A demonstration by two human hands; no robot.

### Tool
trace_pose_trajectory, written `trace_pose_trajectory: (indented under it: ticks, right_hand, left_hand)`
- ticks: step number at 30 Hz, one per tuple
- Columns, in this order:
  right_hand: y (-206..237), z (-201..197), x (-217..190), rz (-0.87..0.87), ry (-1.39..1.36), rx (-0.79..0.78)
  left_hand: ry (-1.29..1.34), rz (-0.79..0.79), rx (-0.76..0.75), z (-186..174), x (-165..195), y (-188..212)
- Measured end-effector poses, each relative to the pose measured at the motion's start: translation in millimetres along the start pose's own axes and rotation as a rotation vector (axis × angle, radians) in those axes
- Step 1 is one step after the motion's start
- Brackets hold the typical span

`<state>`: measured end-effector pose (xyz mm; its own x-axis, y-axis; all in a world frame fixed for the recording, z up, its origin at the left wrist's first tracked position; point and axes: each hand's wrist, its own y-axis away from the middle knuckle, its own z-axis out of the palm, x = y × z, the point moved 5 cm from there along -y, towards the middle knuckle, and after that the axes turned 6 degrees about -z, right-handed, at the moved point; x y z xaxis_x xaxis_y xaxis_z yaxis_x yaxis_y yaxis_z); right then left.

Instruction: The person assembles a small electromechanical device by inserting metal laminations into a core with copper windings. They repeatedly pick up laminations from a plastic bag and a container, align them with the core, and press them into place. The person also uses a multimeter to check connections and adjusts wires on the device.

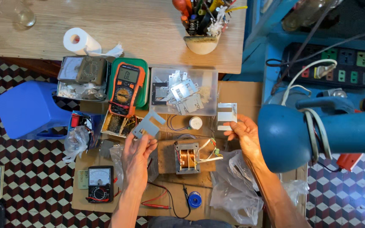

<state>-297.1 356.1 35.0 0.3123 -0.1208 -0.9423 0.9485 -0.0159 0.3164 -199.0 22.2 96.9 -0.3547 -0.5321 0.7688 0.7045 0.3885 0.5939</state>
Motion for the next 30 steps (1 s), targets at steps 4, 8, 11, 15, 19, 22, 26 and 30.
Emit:
trace_pose_trajectory:
  ticks: [4, 8, 11, 15, 19, 22, 26, 30]
  right_hand:
    - [50, -19, -5, 0.029, -0.050, 0.093]
    - [128, -34, -33, -0.033, -0.045, 0.278]
    - [175, -42, -57, -0.095, -0.008, 0.334]
    - [249, -35, -53, -0.039, -0.033, 0.374]
    - [281, 3, -22, 0.154, -0.038, 0.234]
    - [276, 28, 3, 0.193, -0.145, 0.159]
    - [269, 32, 24, 0.167, -0.123, 0.174]
    - [264, 29, 40, 0.152, -0.276, 0.202]
  left_hand:
    - [0.088, -0.027, -0.022, -31, -13, 43]
    - [0.141, -0.132, 0.024, -63, -33, 64]
    - [0.184, -0.157, 0.034, -81, -47, 69]
    - [0.175, -0.095, -0.095, -95, -59, 75]
    - [0.142, -0.134, -0.101, -98, -68, 87]
    - [0.171, -0.139, -0.115, -97, -68, 93]
    - [0.272, -0.201, -0.092, -104, -72, 92]
    - [0.215, -0.214, -0.065, -110, -78, 90]
